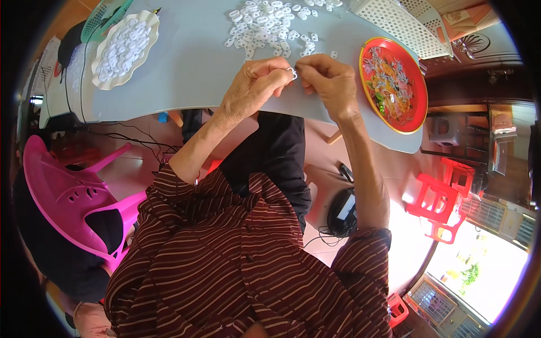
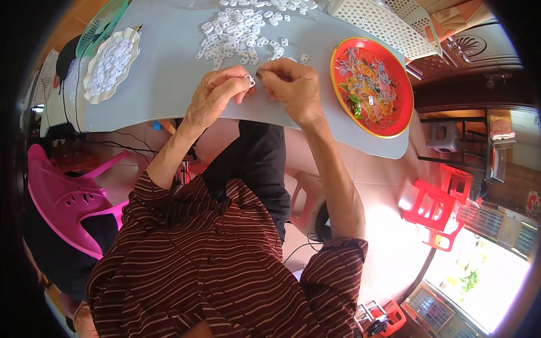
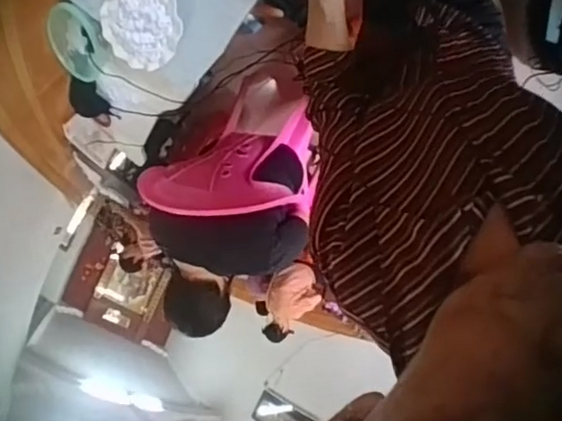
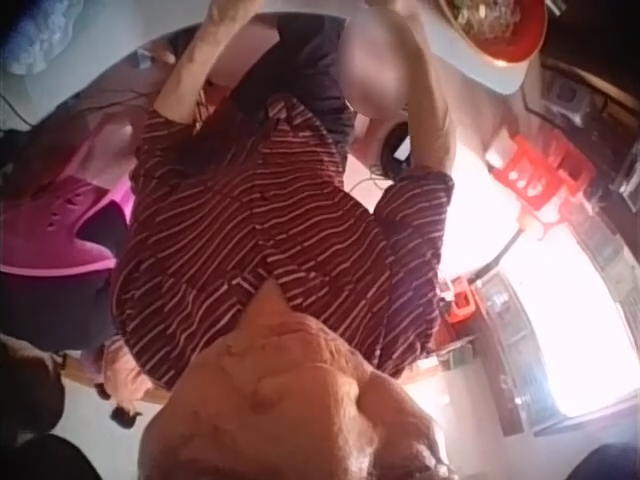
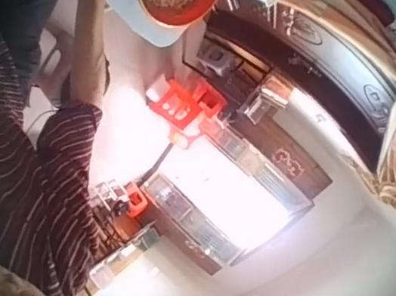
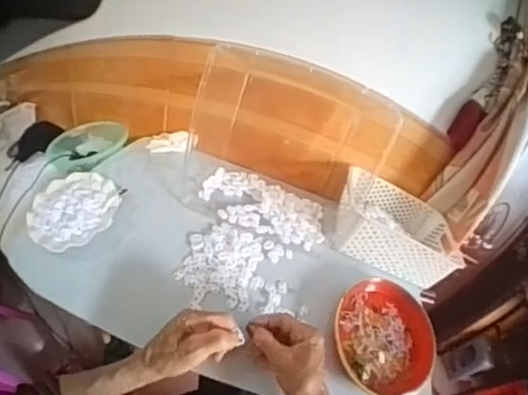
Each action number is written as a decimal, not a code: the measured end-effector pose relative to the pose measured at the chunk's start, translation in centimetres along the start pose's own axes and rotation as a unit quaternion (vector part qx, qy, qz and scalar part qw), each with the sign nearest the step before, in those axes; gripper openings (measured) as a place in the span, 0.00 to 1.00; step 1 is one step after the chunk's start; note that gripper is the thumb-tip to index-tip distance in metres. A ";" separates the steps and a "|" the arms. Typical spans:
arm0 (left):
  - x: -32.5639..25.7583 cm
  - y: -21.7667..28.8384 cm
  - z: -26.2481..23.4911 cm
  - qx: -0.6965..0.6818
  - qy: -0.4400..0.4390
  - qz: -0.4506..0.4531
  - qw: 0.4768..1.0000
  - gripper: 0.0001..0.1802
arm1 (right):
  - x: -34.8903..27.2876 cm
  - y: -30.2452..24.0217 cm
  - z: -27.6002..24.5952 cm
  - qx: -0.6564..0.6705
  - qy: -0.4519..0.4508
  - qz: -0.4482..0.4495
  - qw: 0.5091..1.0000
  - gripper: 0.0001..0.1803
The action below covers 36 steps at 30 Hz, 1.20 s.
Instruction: Assembling small white plastic components at a table.
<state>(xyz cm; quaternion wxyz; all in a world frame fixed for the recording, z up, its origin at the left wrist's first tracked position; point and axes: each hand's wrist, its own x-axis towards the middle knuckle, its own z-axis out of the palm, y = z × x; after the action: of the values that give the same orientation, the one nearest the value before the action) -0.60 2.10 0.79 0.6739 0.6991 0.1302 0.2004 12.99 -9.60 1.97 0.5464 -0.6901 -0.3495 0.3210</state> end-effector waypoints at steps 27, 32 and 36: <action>0.6 -0.5 1.3 0.120 0.008 0.039 0.992 0.14 | -0.4 1.4 -0.5 0.188 0.010 -0.090 0.978 0.10; 0.5 -0.1 1.3 0.088 -0.011 0.073 0.993 0.12 | -0.3 0.6 -1.3 0.096 -0.040 -0.074 0.992 0.06; 0.4 0.0 1.2 0.081 -0.013 0.066 0.994 0.12 | -0.2 0.5 -1.3 0.106 -0.055 -0.082 0.989 0.07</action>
<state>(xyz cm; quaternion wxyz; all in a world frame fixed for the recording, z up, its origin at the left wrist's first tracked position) 0.27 1.16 0.86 0.6019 0.7611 0.0912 0.2238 14.02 -10.52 1.73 0.6204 -0.5787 -0.3986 0.3482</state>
